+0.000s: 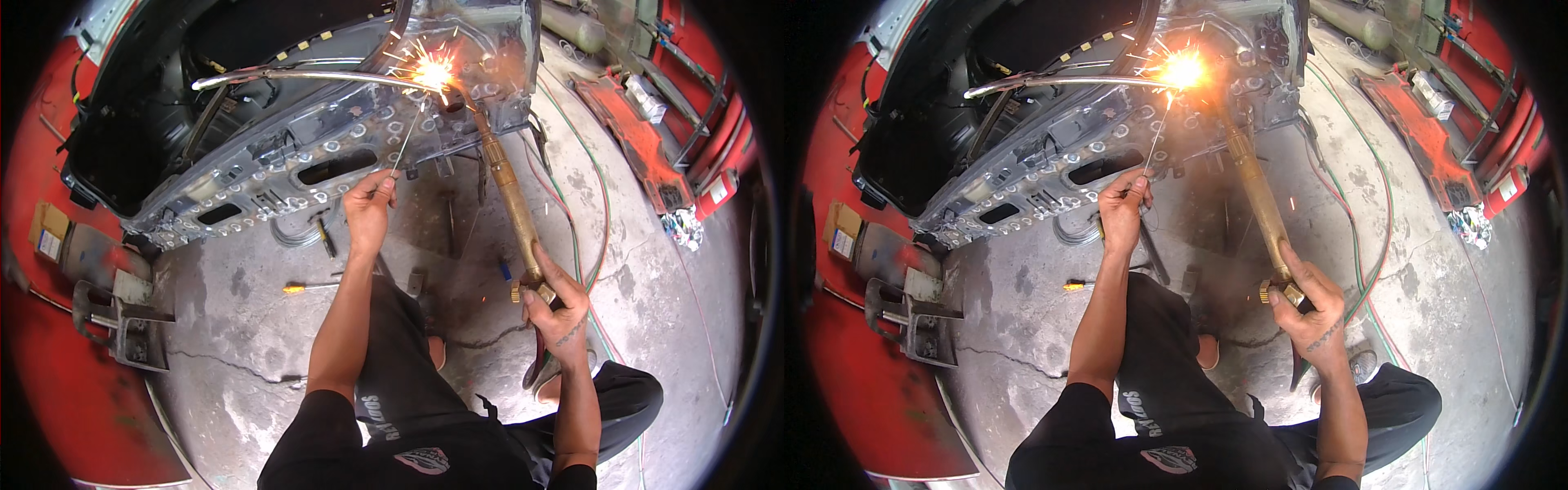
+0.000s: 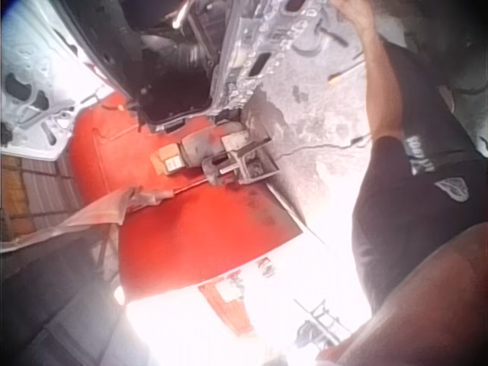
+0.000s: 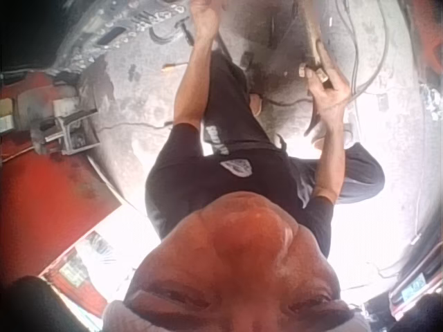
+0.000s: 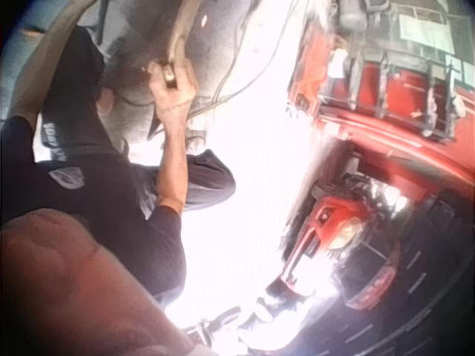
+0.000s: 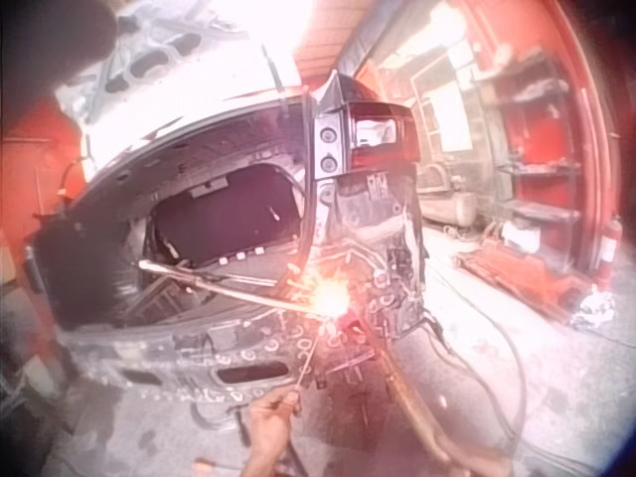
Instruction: The person welds a car body panel using a gas torch and filler wire, then hammers the metal section.
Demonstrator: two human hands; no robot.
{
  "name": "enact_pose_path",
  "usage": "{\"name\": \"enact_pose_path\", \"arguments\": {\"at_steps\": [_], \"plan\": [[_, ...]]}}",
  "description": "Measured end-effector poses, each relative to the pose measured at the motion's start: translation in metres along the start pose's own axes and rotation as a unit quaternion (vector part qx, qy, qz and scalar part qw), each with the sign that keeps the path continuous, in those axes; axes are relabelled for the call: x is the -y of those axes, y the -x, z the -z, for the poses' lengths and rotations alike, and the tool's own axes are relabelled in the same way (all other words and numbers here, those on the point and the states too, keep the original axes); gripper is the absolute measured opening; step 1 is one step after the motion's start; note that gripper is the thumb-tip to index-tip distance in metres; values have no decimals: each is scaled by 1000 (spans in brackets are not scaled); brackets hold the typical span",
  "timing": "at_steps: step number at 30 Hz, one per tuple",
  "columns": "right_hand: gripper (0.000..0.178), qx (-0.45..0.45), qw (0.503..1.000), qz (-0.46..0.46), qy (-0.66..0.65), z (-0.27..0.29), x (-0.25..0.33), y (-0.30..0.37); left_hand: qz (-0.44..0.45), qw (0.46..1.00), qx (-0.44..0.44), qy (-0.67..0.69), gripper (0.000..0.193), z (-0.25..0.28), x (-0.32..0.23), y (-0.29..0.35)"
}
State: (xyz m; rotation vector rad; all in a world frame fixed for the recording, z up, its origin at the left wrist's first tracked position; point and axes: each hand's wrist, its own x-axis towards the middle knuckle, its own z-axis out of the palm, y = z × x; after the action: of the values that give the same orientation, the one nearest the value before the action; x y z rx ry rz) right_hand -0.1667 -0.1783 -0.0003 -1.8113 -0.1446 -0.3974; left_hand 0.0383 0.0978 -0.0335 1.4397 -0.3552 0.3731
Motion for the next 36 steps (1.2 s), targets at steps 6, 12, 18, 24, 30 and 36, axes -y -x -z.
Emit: {"name": "enact_pose_path", "arguments": {"at_steps": [6,12,18,24,30,36], "plan": [[65,0,1000,4,6,0,-1,0,1,1000,1,7,16,0,3,0],[66,0,1000,9,2,-1,-1,-1,5,1000,-1,5,15,0,1,0],[65,0,1000,4,12,0,-3,0,3,1000,3,10,15,-1,1,0],[65,-4,1000,12,9,1,-3,0,7,1000,3,24,15,-6,0,-1],[65,-2,1000,3,2,1,1,0,3,1000,-6,10,15,-5,-1,-2],[64,-2,1000,-3,-2,0,-1,0,1,1000,-6,19,15,-5,2,-1]]}}
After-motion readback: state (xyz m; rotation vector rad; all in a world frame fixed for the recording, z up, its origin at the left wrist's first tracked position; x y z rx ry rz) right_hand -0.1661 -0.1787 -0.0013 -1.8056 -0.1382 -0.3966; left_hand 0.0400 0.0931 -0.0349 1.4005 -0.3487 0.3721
